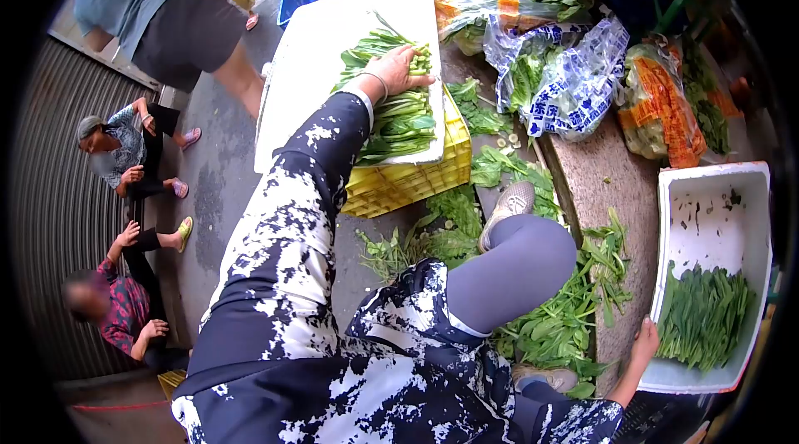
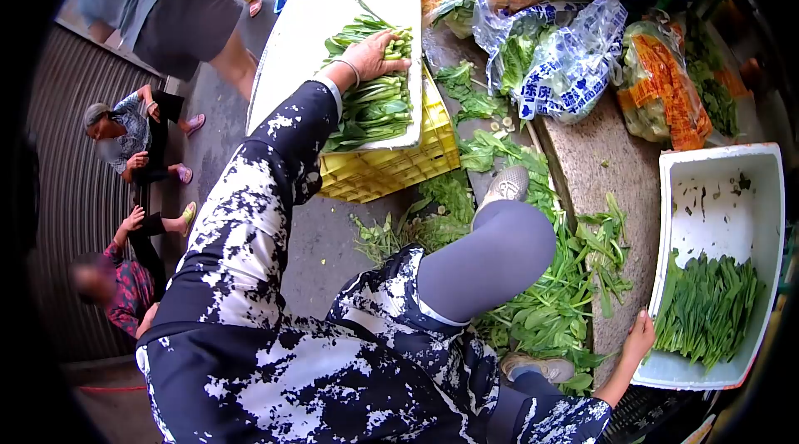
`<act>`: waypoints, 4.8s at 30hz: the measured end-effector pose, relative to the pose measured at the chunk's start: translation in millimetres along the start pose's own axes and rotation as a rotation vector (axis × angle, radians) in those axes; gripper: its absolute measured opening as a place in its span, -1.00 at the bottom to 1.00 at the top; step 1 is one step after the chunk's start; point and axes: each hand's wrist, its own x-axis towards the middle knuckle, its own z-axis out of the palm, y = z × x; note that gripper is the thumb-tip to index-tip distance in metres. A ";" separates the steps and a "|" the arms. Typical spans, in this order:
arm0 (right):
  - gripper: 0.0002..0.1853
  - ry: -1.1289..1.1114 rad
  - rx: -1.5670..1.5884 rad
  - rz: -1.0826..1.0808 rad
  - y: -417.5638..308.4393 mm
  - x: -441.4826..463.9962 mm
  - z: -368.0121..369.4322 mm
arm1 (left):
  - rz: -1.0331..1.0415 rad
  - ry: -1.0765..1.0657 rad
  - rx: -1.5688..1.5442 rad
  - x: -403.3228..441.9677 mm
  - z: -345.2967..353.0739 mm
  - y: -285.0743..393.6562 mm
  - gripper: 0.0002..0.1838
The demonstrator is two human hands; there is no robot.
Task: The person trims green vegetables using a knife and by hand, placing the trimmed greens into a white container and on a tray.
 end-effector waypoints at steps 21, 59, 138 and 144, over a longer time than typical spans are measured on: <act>-0.53 -0.064 -0.291 -0.090 -3.1 -27.9 -24.6 | -0.091 0.121 0.274 -42.6 -20.2 23.4 -0.09; -0.78 -0.824 0.098 -0.946 -594.2 -103.9 430.9 | 0.070 0.407 -0.199 -78.9 12.7 17.6 -0.33; -0.80 0.783 -0.091 0.198 79.4 61.3 -109.4 | 1.298 0.035 -0.280 -104.0 68.4 508.2 -0.65; -0.79 0.730 -0.239 0.242 57.1 49.4 -102.2 | 1.246 -0.167 -0.382 -93.5 74.5 541.0 -0.70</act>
